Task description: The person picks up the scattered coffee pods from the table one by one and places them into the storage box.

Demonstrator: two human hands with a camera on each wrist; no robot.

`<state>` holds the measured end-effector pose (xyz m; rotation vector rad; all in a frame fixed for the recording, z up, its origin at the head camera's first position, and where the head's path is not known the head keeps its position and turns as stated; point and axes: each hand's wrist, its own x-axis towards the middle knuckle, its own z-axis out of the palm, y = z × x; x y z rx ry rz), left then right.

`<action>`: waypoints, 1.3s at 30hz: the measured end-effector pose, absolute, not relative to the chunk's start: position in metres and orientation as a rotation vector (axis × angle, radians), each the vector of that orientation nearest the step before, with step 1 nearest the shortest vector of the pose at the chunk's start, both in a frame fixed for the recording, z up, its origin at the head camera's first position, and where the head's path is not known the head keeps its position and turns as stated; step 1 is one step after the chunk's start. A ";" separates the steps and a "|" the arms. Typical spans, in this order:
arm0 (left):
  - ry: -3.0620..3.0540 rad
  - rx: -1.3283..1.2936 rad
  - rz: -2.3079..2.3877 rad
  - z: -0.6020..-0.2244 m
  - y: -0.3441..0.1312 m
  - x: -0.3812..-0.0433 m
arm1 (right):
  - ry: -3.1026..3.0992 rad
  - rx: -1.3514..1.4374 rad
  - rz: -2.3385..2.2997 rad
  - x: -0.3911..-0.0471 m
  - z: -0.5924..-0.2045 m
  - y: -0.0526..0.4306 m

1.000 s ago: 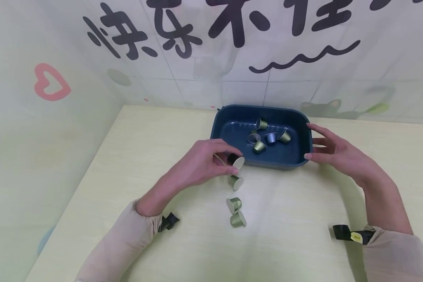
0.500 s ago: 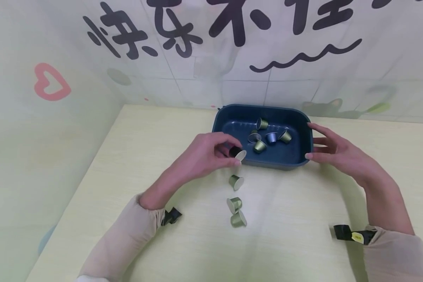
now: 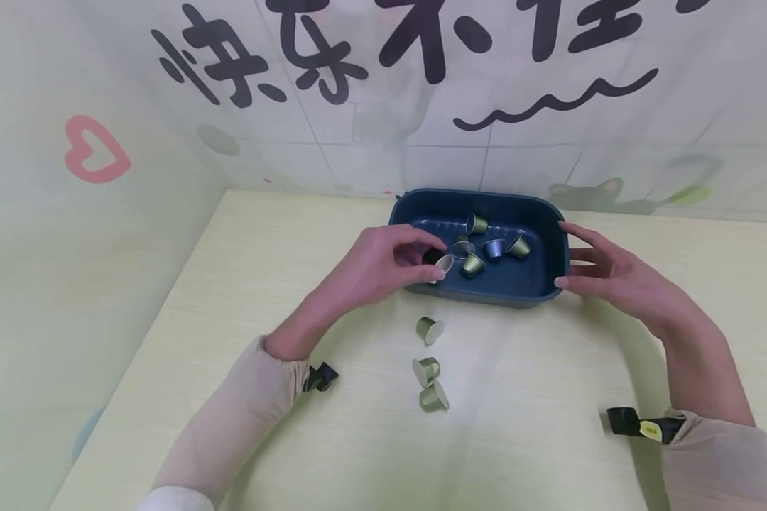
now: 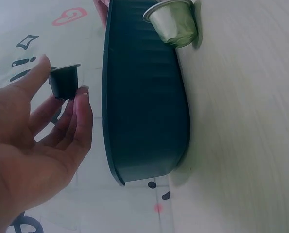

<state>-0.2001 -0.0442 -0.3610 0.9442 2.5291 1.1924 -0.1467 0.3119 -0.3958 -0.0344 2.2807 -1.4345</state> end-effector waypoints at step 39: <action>2.524 0.892 1.093 -0.365 -0.025 -0.226 | 2.290 -0.070 -1.418 -0.147 -0.395 0.313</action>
